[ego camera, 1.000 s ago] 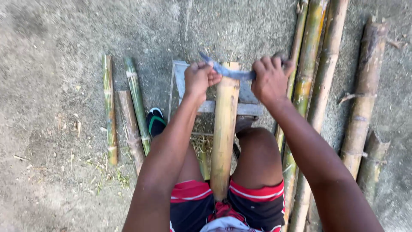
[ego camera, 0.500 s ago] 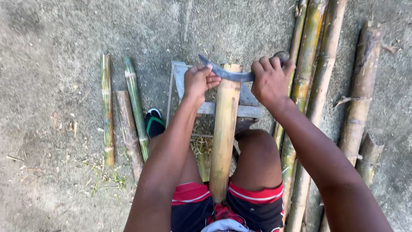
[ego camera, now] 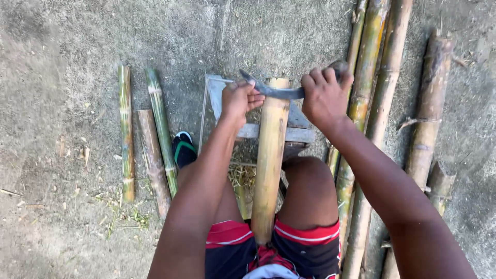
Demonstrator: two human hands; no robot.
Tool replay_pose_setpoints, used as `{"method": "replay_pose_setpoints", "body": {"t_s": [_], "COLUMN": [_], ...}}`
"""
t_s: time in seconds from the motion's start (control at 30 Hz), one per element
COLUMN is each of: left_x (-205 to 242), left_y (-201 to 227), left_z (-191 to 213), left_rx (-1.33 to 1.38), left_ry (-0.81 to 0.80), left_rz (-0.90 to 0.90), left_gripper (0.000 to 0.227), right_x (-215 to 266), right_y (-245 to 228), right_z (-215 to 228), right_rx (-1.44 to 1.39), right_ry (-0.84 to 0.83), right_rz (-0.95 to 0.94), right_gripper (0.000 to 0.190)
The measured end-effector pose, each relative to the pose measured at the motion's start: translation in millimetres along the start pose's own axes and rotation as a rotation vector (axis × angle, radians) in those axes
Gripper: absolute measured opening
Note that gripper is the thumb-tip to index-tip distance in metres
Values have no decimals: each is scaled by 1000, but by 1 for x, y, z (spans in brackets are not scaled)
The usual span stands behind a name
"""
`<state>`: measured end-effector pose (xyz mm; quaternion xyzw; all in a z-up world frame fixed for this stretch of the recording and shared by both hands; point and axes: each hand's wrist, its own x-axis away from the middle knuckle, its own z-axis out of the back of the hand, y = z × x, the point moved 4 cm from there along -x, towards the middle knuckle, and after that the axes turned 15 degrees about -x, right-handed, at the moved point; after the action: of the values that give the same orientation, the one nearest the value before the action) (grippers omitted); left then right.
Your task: The person is using a curved blade to scrape and smooth the surface of a bamboo pole.
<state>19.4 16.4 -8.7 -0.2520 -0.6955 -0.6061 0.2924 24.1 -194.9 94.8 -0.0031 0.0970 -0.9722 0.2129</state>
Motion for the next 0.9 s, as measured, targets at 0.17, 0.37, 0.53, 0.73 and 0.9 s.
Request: {"method": "replay_pose_setpoints", "body": {"t_s": [0.17,0.37,0.53,0.73,0.9], "left_x": [-13,-18,-9,-41,-10], "left_y": [4,-4,5,5,12], "left_z": [-3,-4,0,-12,-8], "left_rx": [75,127,88,259,94], "left_ry": [37,-34,8,-26,3], "left_rz": [-8,49,35,-77,-26], "left_gripper": [16,18,16,22,20], "right_x": [-20,-21,-25,-32,-18], "right_y": [2,-4,-5,9,4], "right_z": [8,15,8,9,8], "right_rx": [-11,22,79,106,39], "right_ry": [10,-99,-105,-80,-54], "right_rz": [0,-8,9,-81,-20], "right_gripper": [16,14,19,15,13]}}
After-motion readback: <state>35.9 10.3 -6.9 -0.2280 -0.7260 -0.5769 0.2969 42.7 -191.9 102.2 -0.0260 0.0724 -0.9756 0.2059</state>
